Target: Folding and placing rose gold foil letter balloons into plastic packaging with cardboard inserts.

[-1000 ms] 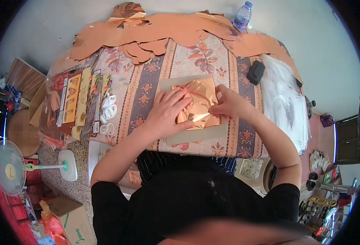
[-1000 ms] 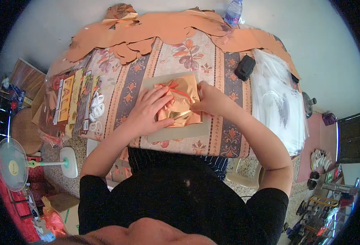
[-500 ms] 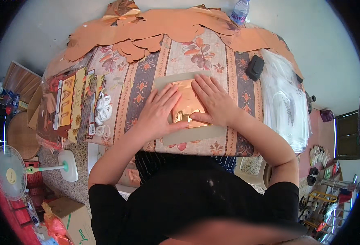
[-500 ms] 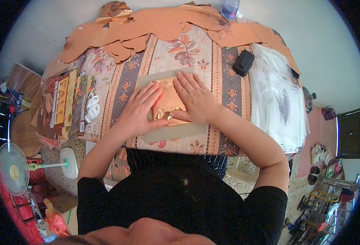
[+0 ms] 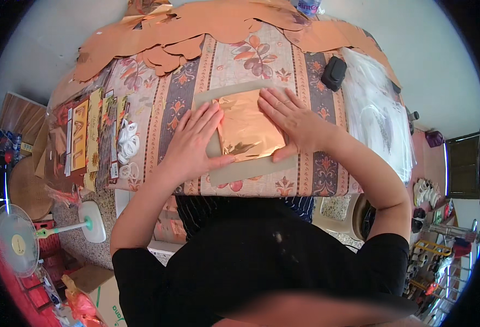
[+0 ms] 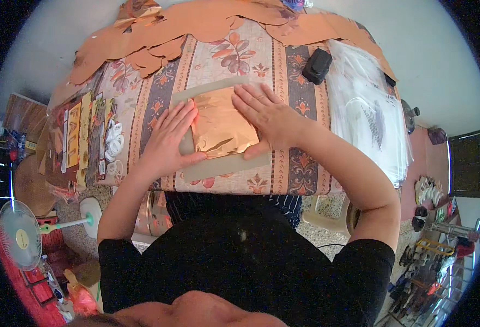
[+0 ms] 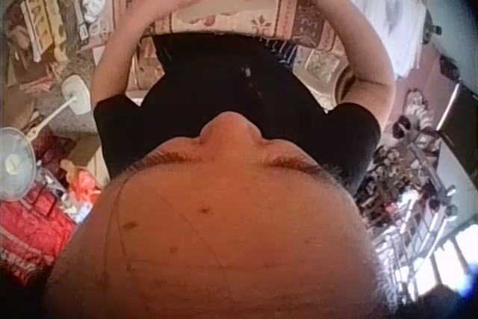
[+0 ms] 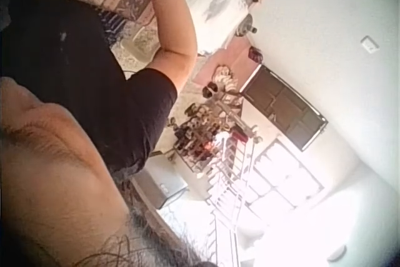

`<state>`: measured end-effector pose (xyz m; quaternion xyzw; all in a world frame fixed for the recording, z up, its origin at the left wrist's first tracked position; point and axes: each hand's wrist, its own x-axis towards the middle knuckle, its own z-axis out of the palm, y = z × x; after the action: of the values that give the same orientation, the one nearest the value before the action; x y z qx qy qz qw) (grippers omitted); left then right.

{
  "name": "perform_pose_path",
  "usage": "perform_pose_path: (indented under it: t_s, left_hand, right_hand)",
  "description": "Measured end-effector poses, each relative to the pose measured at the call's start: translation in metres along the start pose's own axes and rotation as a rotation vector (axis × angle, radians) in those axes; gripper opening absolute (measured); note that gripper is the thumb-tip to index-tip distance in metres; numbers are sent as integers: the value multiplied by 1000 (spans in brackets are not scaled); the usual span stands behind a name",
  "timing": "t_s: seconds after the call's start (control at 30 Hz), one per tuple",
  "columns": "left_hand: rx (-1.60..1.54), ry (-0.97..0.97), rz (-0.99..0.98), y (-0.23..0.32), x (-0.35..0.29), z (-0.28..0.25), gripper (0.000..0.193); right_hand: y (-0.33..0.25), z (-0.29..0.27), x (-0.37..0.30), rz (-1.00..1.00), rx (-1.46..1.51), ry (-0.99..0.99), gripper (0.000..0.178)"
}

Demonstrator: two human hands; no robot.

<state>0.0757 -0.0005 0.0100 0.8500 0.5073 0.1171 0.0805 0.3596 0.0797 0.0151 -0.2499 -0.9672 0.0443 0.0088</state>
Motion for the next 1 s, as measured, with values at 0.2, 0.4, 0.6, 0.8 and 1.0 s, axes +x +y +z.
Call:
perform_pose_path:
  t_s: [0.2,0.4,0.6,0.8,1.0]
  left_hand:
    - [20,7,0,0,-1,2,96]
    - [-31,11,24,0,-2,3,95]
    - [-90,-14,71,5,8,5,96]
    - [-78,-60,164,32,48,16,94]
    - [-78,-52,251,42,71,31,93]
  right_hand:
    - [8,-2,-13,36,19,-10,130]
    - [21,-16,-37,179,548,50,92]
    - [-12,-16,-27,368,474,314,54]
    - [-17,7,-14,394,180,333,53]
    - [-9,17,-16,518,13,190,62]
